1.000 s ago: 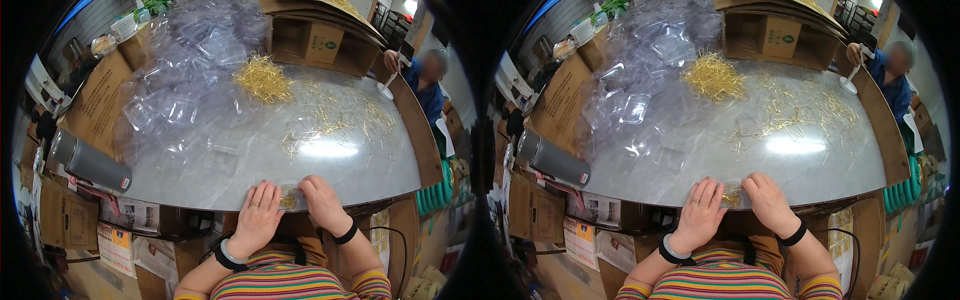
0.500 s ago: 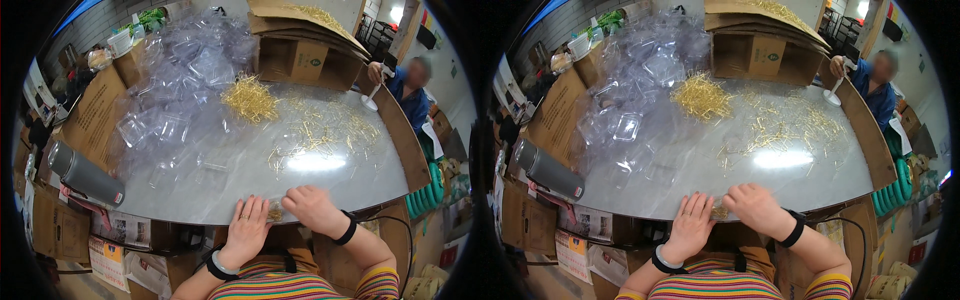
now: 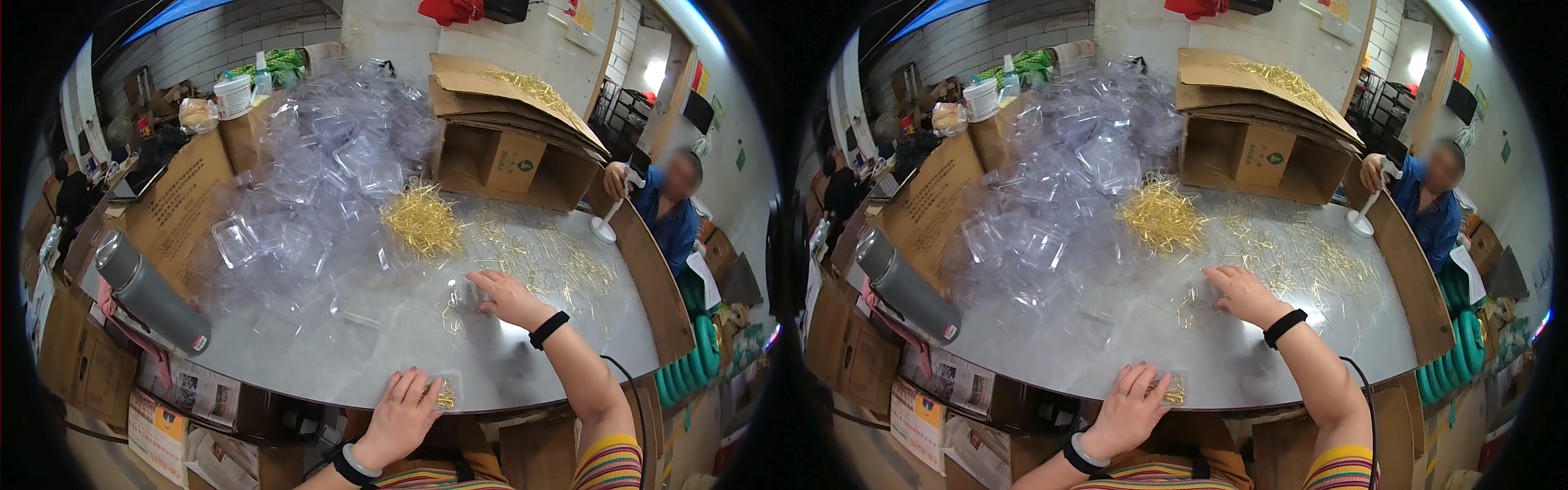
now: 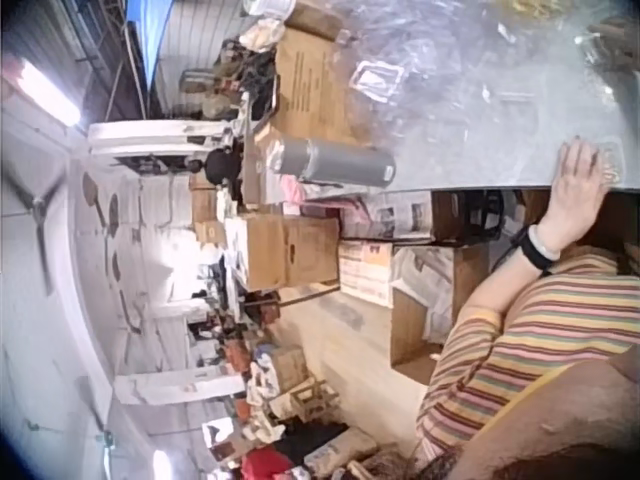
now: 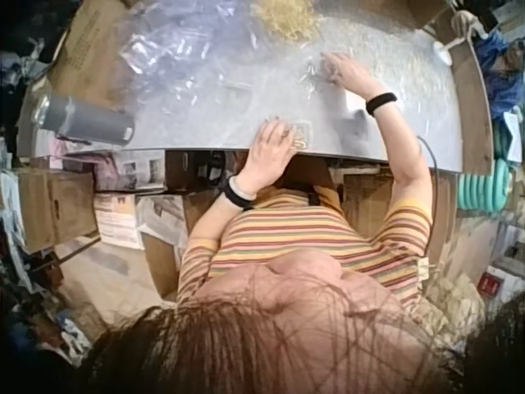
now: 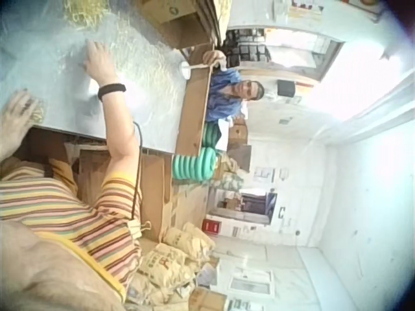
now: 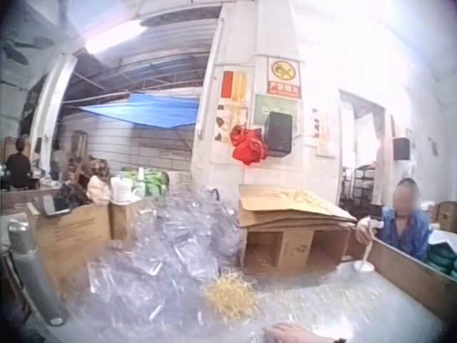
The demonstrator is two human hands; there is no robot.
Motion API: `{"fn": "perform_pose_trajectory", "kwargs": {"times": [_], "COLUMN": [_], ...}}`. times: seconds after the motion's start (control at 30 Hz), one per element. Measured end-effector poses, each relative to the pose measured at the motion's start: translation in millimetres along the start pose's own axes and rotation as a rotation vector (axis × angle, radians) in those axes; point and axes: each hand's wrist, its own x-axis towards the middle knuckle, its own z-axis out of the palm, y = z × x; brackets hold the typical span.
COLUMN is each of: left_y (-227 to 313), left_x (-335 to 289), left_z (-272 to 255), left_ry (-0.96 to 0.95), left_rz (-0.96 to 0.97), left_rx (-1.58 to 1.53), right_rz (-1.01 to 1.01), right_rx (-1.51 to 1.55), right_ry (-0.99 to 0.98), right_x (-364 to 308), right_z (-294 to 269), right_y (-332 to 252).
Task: The person is sorting and packing small gold-colored metal components into plastic trays and boxes.
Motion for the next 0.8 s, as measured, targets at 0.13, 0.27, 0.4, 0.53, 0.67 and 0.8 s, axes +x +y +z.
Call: {"fn": "perform_pose_trajectory", "kwargs": {"times": [0.13,0.27,0.4,0.53,0.67,0.8], "left_y": [-4,-4,-2,-3,-18,-25], "left_x": [-1,-1,-1,4,7,14], "left_z": [2,1,-1,-7,-14,-8], "left_ry": [0.012,-0.01,0.002,-0.025,0.012,0.08], "left_rz": [-0.001,-0.023,-0.025,-0.035,-0.144,-0.184], "left_rx": [-0.019,-0.026,-0.043,0.001,0.079,0.086], "right_rz": [-0.078,-0.059,0.228,0.453,0.331,0.211], "right_rx": [0.017,0.344,0.501,0.024,-0.057,-0.001], "right_ry": [0.049,0.169,0.165,-0.106,-0.137,-0.148], "right_x": [8,40,61,41,-12,-57], "right_z": [-24,-39,-39,20,49,48], "right_y": [-11,-35,-13,62,8,-20]}}
